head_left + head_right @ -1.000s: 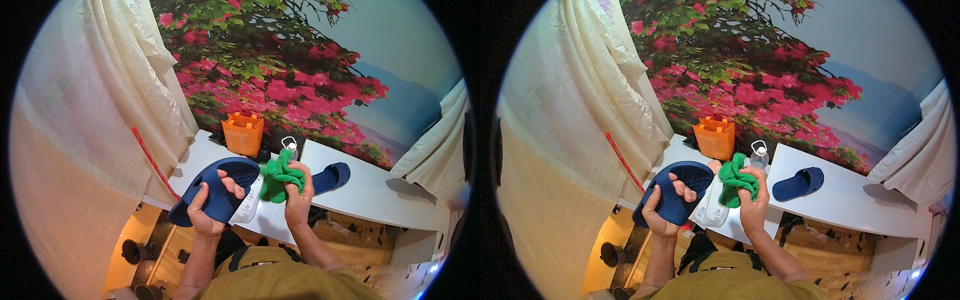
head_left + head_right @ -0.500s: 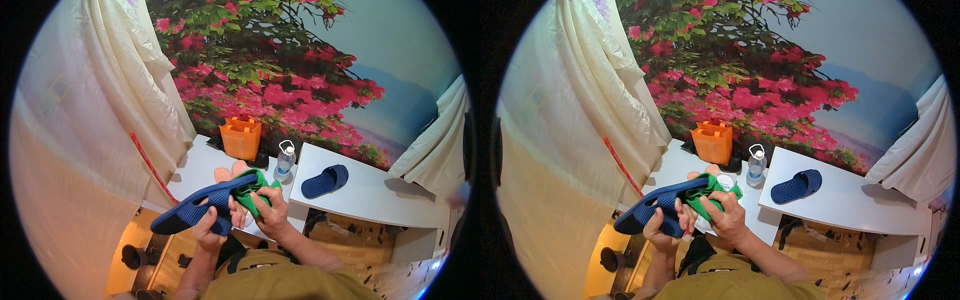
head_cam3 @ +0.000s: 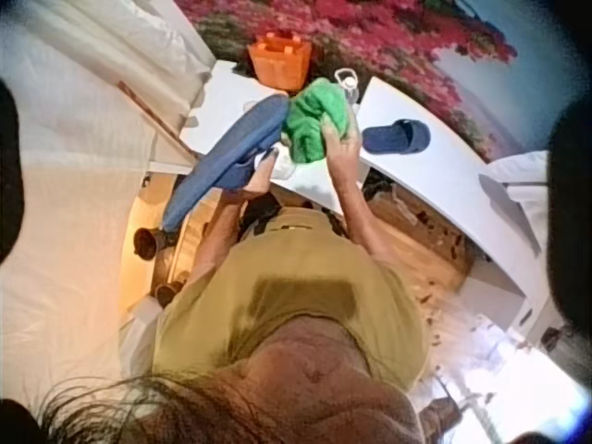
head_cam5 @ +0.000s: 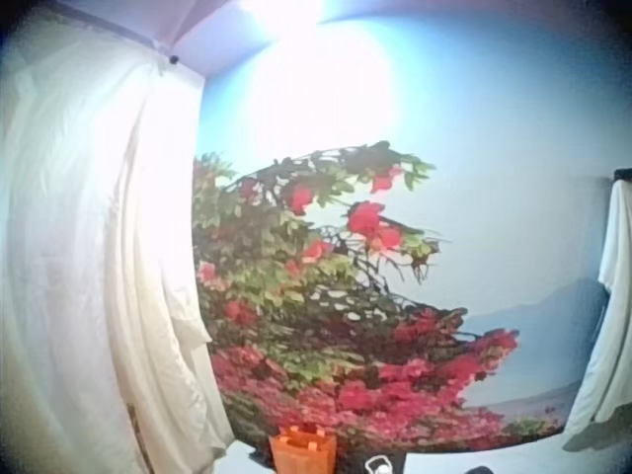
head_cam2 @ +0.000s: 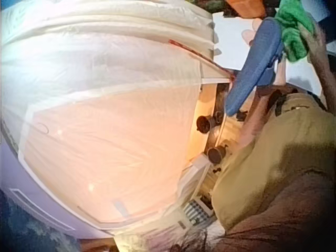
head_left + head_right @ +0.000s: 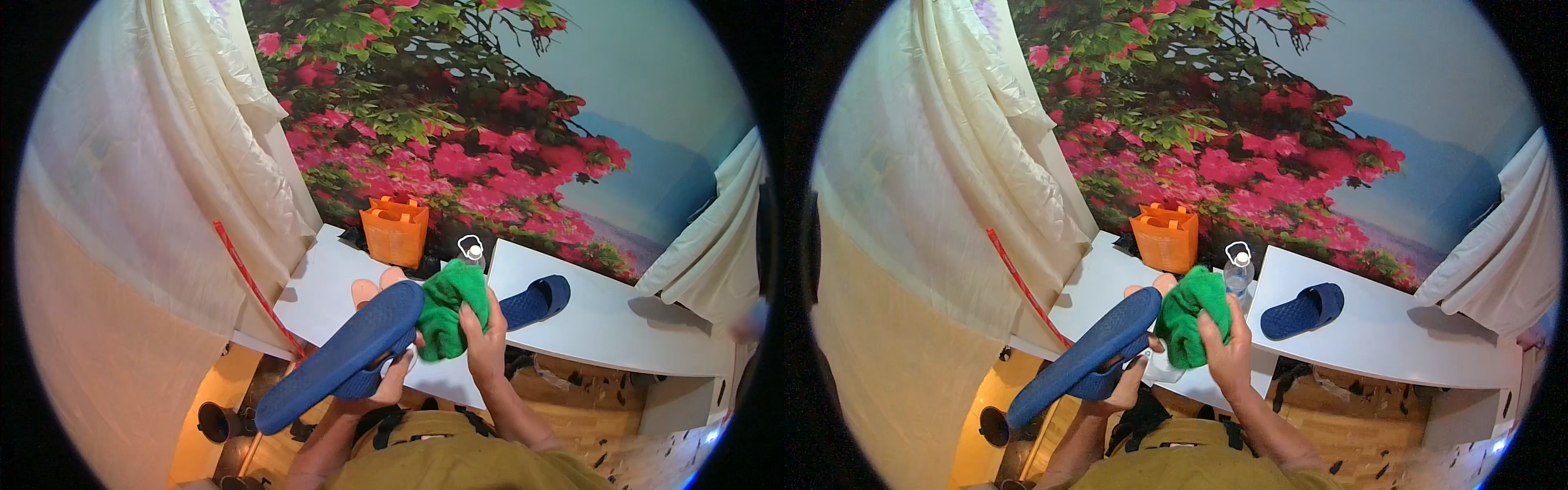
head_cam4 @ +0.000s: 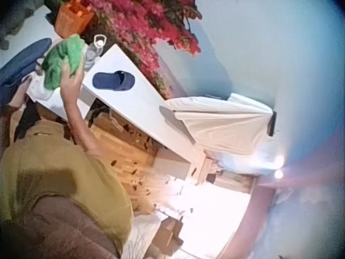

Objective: The person wipes a white surface with a green cloth, then cleans a pair of blue slippers and a pair of pink slippers one by one using the same cloth. The slippers are placed back on the surface after cleaning.

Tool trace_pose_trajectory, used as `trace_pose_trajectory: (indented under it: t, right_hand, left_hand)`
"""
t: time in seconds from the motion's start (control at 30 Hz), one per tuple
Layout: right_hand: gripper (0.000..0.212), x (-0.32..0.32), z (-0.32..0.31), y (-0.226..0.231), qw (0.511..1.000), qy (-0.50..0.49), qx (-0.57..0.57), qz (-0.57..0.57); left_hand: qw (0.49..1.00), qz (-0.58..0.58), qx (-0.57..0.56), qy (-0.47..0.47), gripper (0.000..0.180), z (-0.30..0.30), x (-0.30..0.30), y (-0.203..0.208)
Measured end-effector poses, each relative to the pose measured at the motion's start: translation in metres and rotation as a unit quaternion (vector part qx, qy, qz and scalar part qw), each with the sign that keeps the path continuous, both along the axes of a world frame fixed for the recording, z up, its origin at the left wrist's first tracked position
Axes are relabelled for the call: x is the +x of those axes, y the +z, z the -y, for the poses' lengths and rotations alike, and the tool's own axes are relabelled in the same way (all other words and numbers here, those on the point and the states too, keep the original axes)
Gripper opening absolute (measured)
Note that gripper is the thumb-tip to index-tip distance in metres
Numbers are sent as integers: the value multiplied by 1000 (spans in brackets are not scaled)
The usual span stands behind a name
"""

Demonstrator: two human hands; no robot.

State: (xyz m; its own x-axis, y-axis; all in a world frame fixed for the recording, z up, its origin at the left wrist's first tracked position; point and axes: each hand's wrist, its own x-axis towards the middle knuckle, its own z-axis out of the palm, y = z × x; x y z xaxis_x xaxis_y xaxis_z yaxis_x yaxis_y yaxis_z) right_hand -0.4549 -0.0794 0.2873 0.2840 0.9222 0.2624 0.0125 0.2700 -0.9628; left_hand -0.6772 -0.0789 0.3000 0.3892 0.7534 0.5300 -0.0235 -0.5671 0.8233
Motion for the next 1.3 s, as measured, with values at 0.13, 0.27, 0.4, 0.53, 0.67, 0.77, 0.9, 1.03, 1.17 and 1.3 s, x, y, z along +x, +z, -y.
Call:
trace_pose_trajectory:
  t: [0.13,0.27,0.4,0.53,0.67,0.77,0.9,1.03,1.17,1.3]
  right_hand:
    - [53,-15,23,43,933,69,245,255]
    - [51,-27,23,39,893,75,274,349]
    - [42,-11,0,25,929,14,186,321]
    - [30,11,-34,15,951,28,81,296]
    - [30,33,-55,-1,960,44,42,272]
    - [31,34,-51,5,938,13,50,344]
    - [34,7,-25,29,875,20,97,474]
    - [39,-14,-4,32,870,66,129,471]
    - [40,-37,23,32,861,137,165,461]
    - [42,-50,54,25,876,223,153,400]
  left_hand:
    - [991,67,-112,-38,24,9,0,1]
    - [977,103,-177,-60,26,10,0,-14]
    - [962,118,-238,-68,28,0,9,-35]
    - [946,136,-289,-57,30,-12,24,-57]
    - [934,151,-317,-60,31,-20,36,-76]
    - [926,157,-337,-70,33,-27,45,-92]
    - [907,166,-374,-98,35,-23,35,-95]
    - [873,207,-421,-133,36,-28,22,-96]
    - [852,250,-438,-141,38,-45,12,-112]
    - [824,295,-451,-175,40,-60,4,-117]
